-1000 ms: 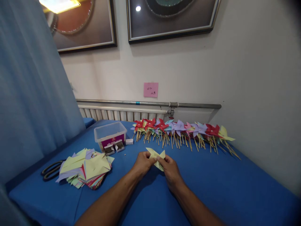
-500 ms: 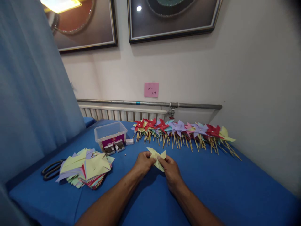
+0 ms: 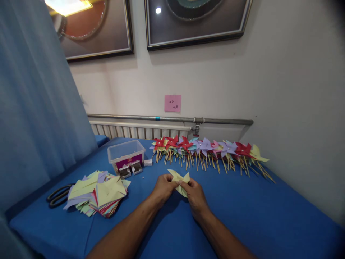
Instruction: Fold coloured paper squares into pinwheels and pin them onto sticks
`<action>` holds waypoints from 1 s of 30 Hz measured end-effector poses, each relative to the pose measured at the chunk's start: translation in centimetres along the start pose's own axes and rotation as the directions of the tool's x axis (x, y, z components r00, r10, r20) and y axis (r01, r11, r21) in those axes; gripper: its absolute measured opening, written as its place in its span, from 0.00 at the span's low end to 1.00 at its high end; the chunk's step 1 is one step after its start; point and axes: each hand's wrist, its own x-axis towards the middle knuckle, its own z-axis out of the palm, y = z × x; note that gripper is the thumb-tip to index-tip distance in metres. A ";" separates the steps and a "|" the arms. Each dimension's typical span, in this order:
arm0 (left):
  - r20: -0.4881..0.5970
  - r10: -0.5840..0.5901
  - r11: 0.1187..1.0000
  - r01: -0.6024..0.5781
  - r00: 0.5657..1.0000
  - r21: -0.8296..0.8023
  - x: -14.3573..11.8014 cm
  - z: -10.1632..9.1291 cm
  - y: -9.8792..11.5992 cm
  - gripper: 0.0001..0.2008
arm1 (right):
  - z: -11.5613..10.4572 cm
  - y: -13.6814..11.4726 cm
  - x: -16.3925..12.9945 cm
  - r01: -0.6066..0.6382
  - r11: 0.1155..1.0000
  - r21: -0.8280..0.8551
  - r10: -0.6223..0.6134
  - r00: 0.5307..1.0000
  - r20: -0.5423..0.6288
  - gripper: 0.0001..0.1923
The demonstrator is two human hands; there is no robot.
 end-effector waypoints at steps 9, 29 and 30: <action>-0.034 -0.016 0.999 0.017 0.999 0.029 -0.1 0.2 0.3 0.11 | 0.0 -0.2 -0.2 -0.007 1.000 0.021 0.007 1.000 -0.002 0.17; -0.200 0.125 0.991 -0.112 0.972 0.078 -4.3 0.3 5.2 0.09 | -0.4 -0.1 0.2 -0.029 0.997 0.065 0.028 0.999 0.015 0.19; -0.225 0.232 0.973 -0.226 0.946 0.051 -6.3 0.2 5.8 0.09 | -0.4 0.0 0.3 -0.022 0.997 0.070 0.022 1.000 0.006 0.19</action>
